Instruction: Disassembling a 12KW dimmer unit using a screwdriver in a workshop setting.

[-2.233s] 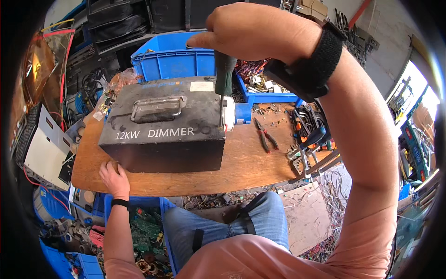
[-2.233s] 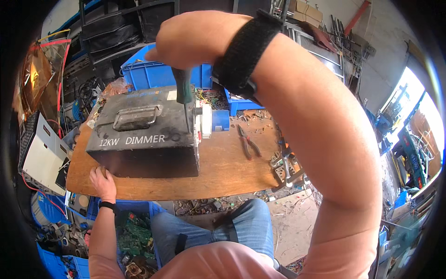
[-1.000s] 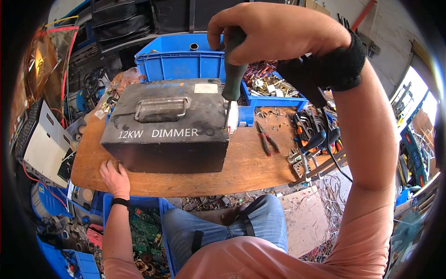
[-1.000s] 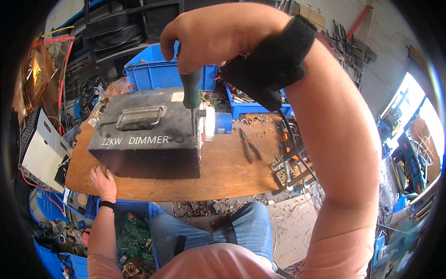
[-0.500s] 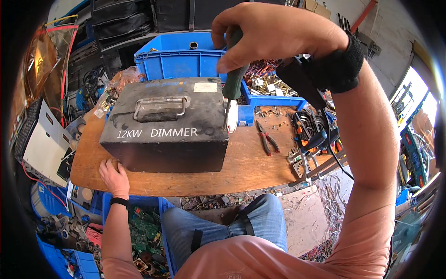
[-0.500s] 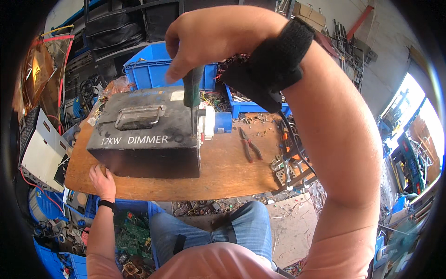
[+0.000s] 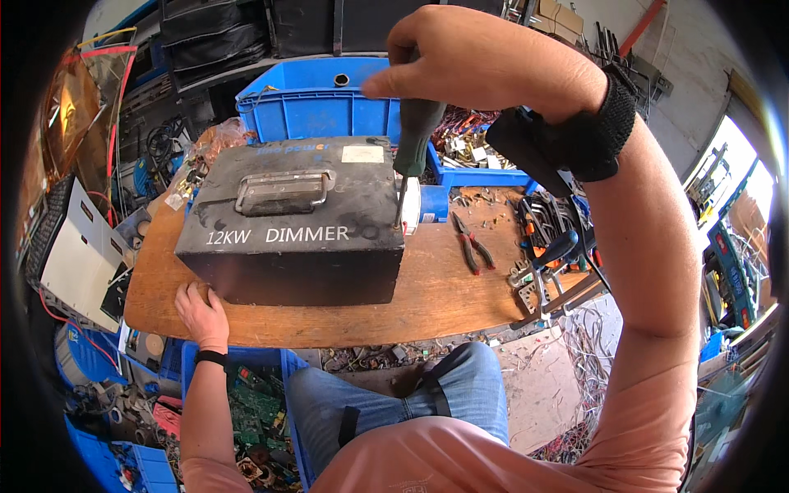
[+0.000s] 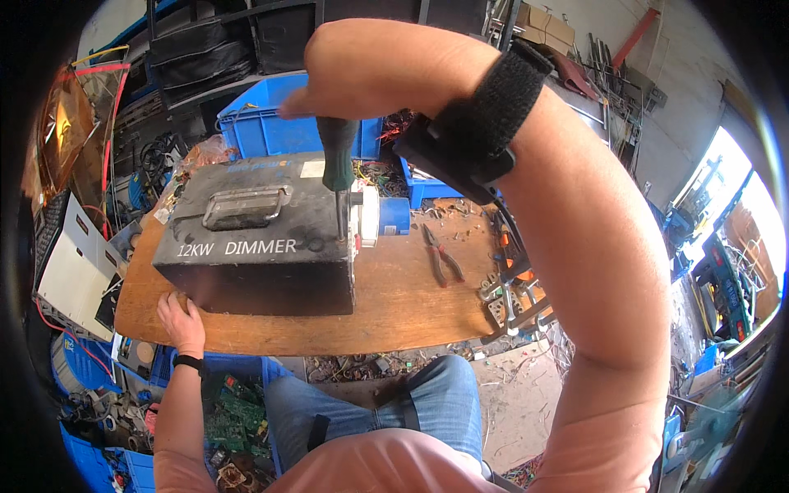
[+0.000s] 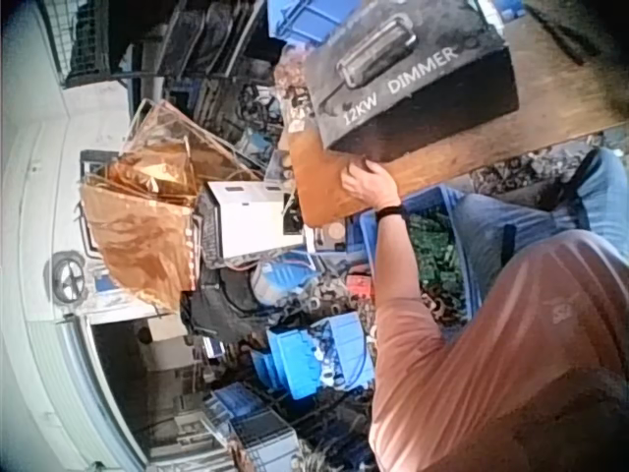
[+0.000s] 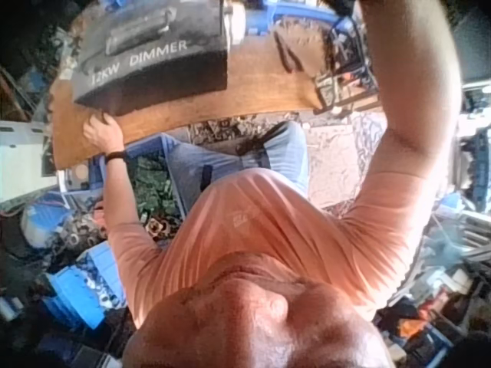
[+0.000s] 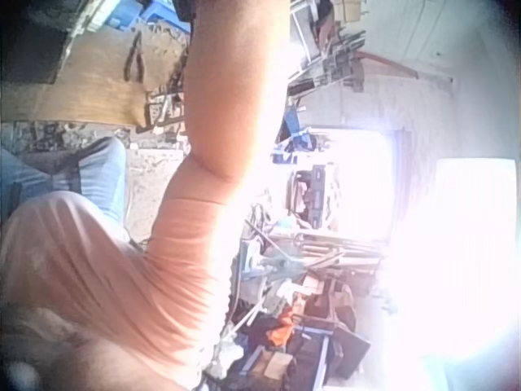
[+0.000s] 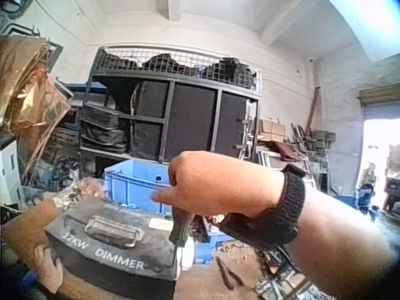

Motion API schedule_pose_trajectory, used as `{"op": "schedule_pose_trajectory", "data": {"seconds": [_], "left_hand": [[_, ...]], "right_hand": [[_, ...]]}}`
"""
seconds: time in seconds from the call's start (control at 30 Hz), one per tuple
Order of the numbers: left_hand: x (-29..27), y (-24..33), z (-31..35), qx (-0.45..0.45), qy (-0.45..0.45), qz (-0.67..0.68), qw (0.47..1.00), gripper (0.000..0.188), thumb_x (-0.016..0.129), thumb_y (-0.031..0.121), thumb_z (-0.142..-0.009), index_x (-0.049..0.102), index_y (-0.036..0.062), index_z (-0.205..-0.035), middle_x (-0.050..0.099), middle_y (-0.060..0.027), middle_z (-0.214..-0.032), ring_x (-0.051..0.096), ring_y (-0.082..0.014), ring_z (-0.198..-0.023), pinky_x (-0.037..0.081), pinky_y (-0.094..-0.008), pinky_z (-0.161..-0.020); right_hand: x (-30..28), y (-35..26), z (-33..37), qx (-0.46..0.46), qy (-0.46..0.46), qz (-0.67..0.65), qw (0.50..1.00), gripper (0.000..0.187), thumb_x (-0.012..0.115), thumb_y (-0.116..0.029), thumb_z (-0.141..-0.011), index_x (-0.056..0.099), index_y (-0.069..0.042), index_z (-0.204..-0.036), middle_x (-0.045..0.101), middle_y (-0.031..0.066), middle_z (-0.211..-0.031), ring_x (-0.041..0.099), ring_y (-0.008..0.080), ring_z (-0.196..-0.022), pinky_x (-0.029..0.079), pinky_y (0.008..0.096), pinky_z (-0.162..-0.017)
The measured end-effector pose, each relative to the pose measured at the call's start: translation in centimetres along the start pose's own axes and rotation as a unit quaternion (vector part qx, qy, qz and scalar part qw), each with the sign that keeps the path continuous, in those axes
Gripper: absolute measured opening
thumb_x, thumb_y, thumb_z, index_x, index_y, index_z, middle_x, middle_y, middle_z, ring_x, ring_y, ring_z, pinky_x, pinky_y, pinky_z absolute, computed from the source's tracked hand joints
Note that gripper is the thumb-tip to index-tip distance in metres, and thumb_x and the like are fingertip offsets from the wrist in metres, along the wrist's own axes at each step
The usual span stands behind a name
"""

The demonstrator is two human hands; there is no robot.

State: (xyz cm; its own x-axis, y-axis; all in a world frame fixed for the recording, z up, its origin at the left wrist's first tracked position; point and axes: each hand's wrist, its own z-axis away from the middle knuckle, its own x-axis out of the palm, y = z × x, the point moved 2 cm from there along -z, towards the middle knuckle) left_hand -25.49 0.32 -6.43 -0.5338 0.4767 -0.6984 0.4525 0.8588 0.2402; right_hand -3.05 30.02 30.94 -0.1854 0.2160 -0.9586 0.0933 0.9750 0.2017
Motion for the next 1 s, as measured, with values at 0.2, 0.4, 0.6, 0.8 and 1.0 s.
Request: {"op": "schedule_pose_trajectory", "data": {"seconds": [0.2, 0.4, 0.6, 0.8, 1.0], "left_hand": [[0.3, 0.5, -0.2, 0.006, 0.000, 0.015, 1.000, 0.036, 0.061, 0.017, -0.084, 0.054, -0.0033, -0.112, 0.047, -0.0220, -0.122, 0.043, -0.0387, -0.115, 0.035, -0.0476, -0.098], [-0.3, -0.2, 0.2, 0.002, 0.001, 0.005, 1.000, 0.036, 0.061, 0.018, -0.084, 0.054, -0.0034, -0.112, 0.048, -0.0218, -0.121, 0.043, -0.0389, -0.114, 0.035, -0.0473, -0.098], [0.0, 0.2, -0.1, 0.005, -0.003, 0.014, 1.000, 0.036, 0.062, 0.018, -0.084, 0.054, -0.0038, -0.112, 0.048, -0.0221, -0.122, 0.043, -0.0390, -0.115, 0.035, -0.0471, -0.098], [0.1, -0.1, -0.1, 0.008, 0.004, 0.014, 1.000, 0.035, 0.062, 0.018, -0.084, 0.054, -0.0043, -0.110, 0.048, -0.0222, -0.122, 0.044, -0.0390, -0.115, 0.035, -0.0472, -0.098], [-0.1, 0.2, -0.1, 0.010, 0.010, 0.011, 1.000, 0.035, 0.062, 0.018, -0.084, 0.054, -0.0042, -0.111, 0.048, -0.0225, -0.122, 0.044, -0.0395, -0.114, 0.036, -0.0473, -0.097]], "right_hand": [[-4.0, -3.9, 1.9, 0.154, -0.091, -0.125, 0.976, 0.038, 0.066, -0.021, -0.079, 0.062, 0.007, -0.105, 0.067, 0.0173, -0.088, 0.064, 0.0258, -0.081, 0.050, 0.0329, -0.070], [-0.3, -0.2, 1.7, 0.045, 0.031, -0.065, 0.996, 0.045, 0.067, -0.040, -0.080, 0.069, 0.003, -0.093, 0.067, 0.0175, -0.077, 0.064, 0.0291, -0.069, 0.050, 0.0369, -0.068], [-3.4, -2.5, 4.3, -0.018, -0.042, -0.099, 0.994, 0.053, 0.070, -0.028, -0.081, 0.055, 0.007, -0.117, 0.066, 0.0194, -0.098, 0.064, 0.0242, -0.084, 0.051, 0.0306, -0.075], [-3.1, -0.4, 0.8, 0.087, -0.206, -0.059, 0.973, 0.045, 0.065, -0.026, -0.084, 0.056, 0.006, -0.116, 0.067, 0.0172, -0.097, 0.064, 0.0233, -0.086, 0.050, 0.0321, -0.072], [-3.1, -2.4, 4.0, 0.015, 0.009, -0.124, 0.992, 0.040, 0.062, -0.024, -0.083, 0.061, 0.007, -0.108, 0.067, 0.0196, -0.090, 0.064, 0.0254, -0.085, 0.050, 0.0322, -0.074]]}}
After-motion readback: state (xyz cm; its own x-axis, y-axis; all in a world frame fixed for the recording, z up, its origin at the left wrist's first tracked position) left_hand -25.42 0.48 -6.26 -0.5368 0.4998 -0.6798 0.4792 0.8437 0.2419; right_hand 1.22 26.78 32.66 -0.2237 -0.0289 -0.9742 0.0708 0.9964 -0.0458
